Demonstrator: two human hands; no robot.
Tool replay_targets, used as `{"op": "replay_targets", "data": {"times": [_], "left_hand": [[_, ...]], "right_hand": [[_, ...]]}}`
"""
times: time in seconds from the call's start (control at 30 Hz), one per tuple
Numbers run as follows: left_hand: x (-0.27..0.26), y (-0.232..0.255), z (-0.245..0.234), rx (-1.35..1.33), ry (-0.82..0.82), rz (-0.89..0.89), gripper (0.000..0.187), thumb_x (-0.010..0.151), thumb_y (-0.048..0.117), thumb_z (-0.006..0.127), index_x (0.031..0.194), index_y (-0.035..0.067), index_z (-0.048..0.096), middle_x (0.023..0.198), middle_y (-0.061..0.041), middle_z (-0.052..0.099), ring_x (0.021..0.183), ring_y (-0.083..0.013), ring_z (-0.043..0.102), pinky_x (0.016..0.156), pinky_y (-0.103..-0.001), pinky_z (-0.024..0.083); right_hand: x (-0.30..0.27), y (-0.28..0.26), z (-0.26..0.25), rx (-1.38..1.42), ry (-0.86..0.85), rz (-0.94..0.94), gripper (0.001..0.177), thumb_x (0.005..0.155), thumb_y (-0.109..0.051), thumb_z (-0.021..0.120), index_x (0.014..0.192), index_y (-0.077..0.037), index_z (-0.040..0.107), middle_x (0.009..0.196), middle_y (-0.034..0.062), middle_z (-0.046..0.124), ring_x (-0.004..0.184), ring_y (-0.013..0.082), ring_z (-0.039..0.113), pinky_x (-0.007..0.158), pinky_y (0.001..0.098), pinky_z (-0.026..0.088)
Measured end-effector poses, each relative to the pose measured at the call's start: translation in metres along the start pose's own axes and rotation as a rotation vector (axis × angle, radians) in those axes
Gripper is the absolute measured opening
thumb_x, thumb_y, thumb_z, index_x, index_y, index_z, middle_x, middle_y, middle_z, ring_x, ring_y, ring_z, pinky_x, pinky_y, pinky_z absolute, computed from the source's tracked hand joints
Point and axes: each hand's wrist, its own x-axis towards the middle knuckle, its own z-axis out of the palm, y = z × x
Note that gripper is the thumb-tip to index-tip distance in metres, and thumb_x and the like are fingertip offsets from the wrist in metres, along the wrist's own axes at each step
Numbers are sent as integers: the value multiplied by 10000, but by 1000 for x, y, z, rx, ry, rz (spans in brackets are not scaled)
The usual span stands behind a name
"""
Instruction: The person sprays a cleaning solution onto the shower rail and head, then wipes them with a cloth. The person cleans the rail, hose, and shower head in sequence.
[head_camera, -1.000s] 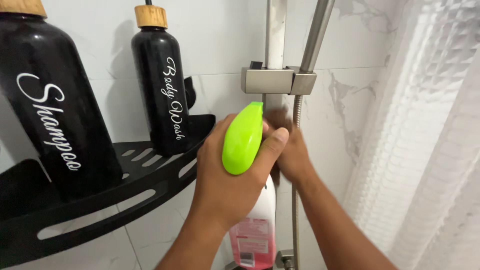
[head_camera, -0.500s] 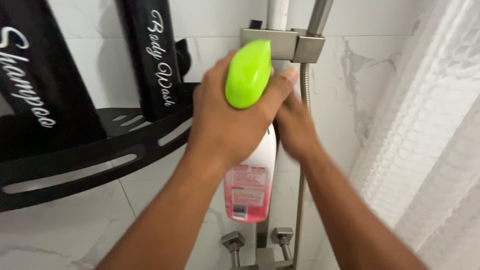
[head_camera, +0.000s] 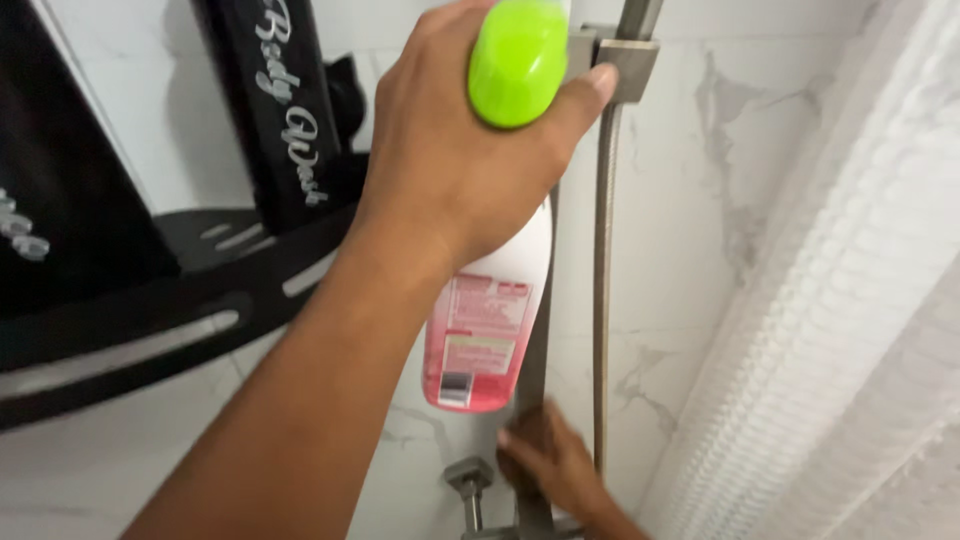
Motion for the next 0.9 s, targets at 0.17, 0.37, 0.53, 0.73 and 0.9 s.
{"op": "replay_targets", "data": {"times": [0.17, 0.37, 0.53, 0.73, 0.9], "left_hand": [[7, -11, -6, -29, -35, -52, 505, 832, 439, 799, 1134, 47, 697, 1372, -168, 594, 1215, -323, 629, 1011, -392, 505], [-7, -29, -6, -48, -75, 38, 396, 831, 405, 799, 1013, 57, 750, 1418, -209, 537, 1288, -352, 595, 1041, -421, 496], [-11, -32, -9, -76, -75, -15, 435, 771, 386, 814, 1016, 42, 712, 1518, -186, 455, 1189, -345, 646, 994, -442, 511], [-14, -45, -4, -100, -28, 43, 410, 771, 359, 844, 989, 35, 720, 1530, -207, 418, 1210, -390, 617, 1005, -457, 496], [-11, -36, -19, -105, -39, 23, 463, 745, 314, 836, 1046, -4, 684, 1527, -199, 418, 1197, -406, 614, 1005, -444, 496]], "right_hand": [[2, -21, -3, 28, -6, 45, 407, 889, -201, 758, 1208, -14, 589, 945, 116, 720, 840, 142, 656, 757, 304, 578], [43, -125, -16, 179, 164, -350, 639, 839, -71, 694, 1410, -54, 407, 1210, 88, 713, 1057, 151, 710, 839, 313, 603], [10, -100, 28, -158, 356, -192, 664, 808, -129, 772, 1376, -62, 436, 1162, 150, 742, 1084, 232, 737, 895, 355, 560], [-16, -16, 29, -263, 51, 229, 628, 733, -250, 861, 1298, -141, 608, 967, 124, 807, 924, 236, 781, 864, 366, 581], [1, 51, 11, -407, -129, 238, 356, 831, -270, 788, 1139, -116, 701, 937, 132, 799, 916, 248, 781, 855, 365, 595]]}}
